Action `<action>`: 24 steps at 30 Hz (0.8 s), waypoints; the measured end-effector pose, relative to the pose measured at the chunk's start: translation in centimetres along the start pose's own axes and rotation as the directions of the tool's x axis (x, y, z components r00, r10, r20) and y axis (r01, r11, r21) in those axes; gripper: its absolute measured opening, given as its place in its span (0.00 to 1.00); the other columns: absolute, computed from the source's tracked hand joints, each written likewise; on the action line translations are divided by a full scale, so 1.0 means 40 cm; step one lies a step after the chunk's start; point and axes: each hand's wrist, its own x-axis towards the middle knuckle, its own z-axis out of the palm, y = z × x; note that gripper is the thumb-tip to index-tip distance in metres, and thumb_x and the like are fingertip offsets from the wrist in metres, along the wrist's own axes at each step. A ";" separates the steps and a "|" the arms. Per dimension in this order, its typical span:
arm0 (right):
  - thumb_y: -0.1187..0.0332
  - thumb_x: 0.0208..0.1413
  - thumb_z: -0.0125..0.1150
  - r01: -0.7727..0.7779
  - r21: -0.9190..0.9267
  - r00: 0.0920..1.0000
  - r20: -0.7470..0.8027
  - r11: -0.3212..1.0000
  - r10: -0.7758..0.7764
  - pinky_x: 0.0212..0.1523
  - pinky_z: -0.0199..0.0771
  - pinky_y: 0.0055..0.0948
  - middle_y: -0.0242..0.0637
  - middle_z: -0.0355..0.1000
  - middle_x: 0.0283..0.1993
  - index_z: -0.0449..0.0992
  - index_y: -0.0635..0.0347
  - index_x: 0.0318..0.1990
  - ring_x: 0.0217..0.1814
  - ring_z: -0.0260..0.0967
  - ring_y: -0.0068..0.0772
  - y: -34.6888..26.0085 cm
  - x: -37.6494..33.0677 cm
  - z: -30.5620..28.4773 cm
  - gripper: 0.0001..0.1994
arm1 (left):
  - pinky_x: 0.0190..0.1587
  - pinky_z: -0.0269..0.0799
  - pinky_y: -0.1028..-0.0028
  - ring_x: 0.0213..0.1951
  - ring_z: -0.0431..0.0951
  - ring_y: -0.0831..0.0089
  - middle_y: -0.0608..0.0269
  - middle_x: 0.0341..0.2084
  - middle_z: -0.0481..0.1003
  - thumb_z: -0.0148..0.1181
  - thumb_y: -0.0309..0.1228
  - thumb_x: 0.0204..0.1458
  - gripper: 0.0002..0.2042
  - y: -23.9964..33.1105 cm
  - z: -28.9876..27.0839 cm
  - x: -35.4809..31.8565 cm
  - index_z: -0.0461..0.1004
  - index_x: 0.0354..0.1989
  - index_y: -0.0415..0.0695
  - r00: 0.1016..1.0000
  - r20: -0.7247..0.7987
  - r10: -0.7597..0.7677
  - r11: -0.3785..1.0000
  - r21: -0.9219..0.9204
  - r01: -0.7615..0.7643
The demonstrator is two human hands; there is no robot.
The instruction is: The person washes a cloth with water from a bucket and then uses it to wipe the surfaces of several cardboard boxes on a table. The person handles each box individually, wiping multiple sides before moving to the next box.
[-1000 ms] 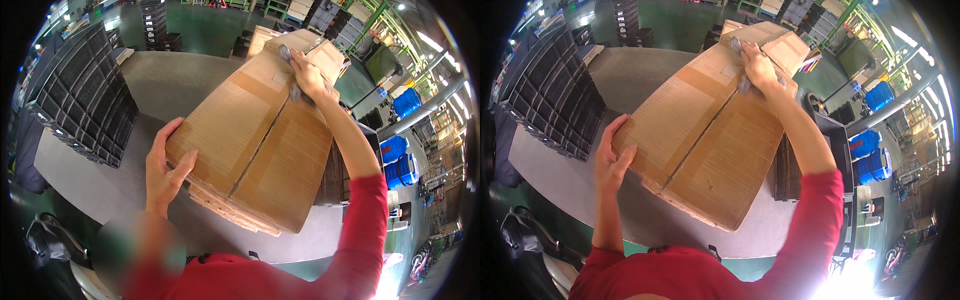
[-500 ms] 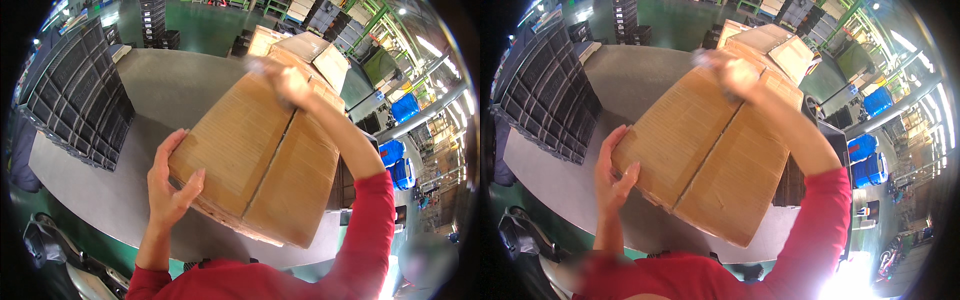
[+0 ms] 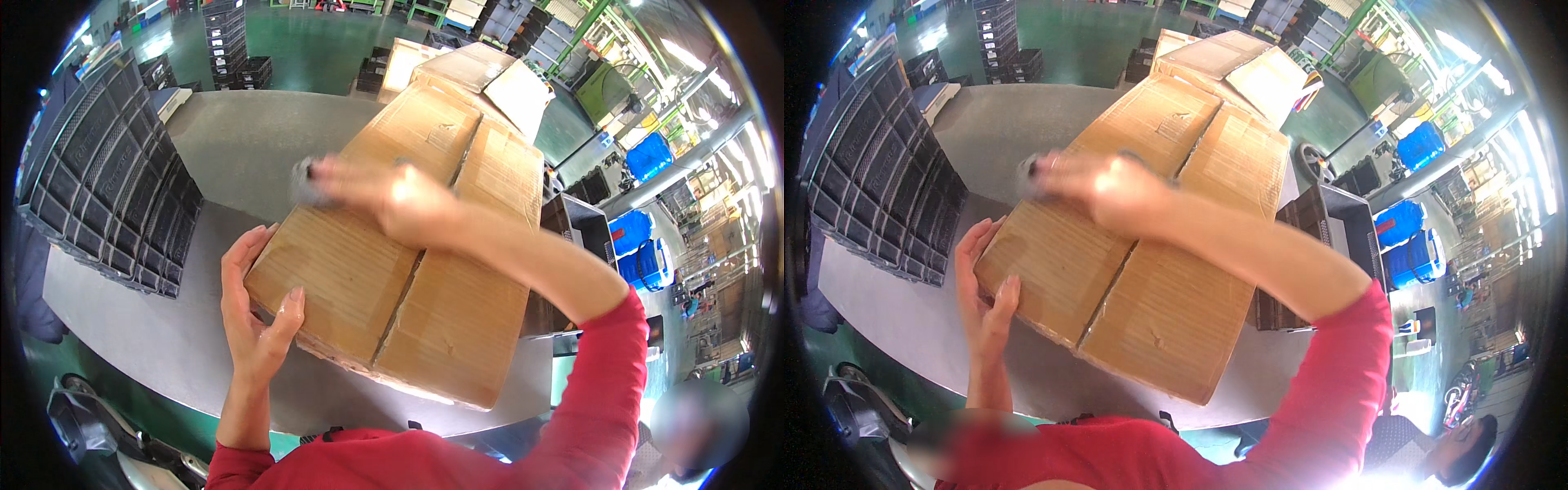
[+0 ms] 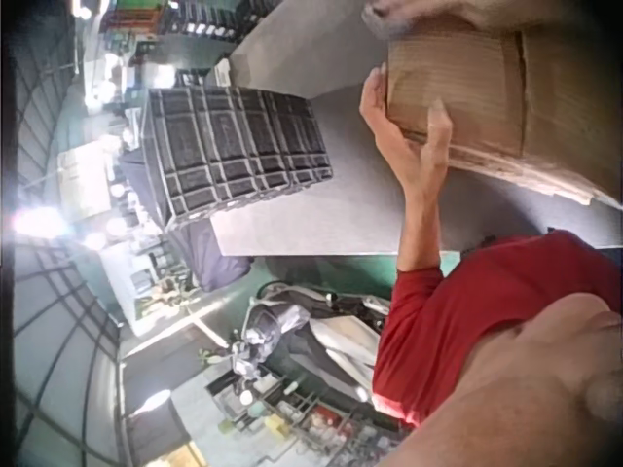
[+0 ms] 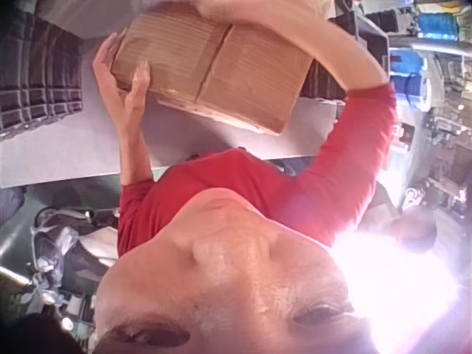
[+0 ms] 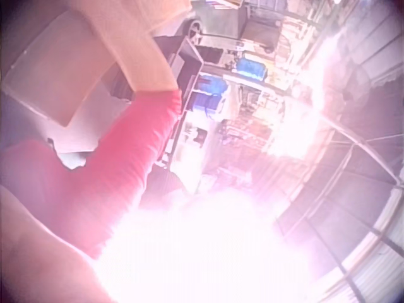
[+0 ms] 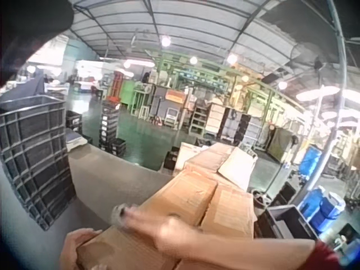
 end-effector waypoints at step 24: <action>0.81 0.46 0.55 0.177 0.179 0.983 0.013 0.968 -0.182 0.61 0.62 0.40 0.41 0.66 0.57 0.73 0.58 0.50 0.61 0.62 0.43 -0.147 0.075 0.011 0.20 | 0.56 0.61 0.71 0.53 0.66 0.73 0.58 0.51 0.68 0.76 0.32 0.28 0.44 -0.091 -0.048 -0.012 0.59 0.59 0.37 0.944 0.329 -0.003 0.959 -0.266 0.096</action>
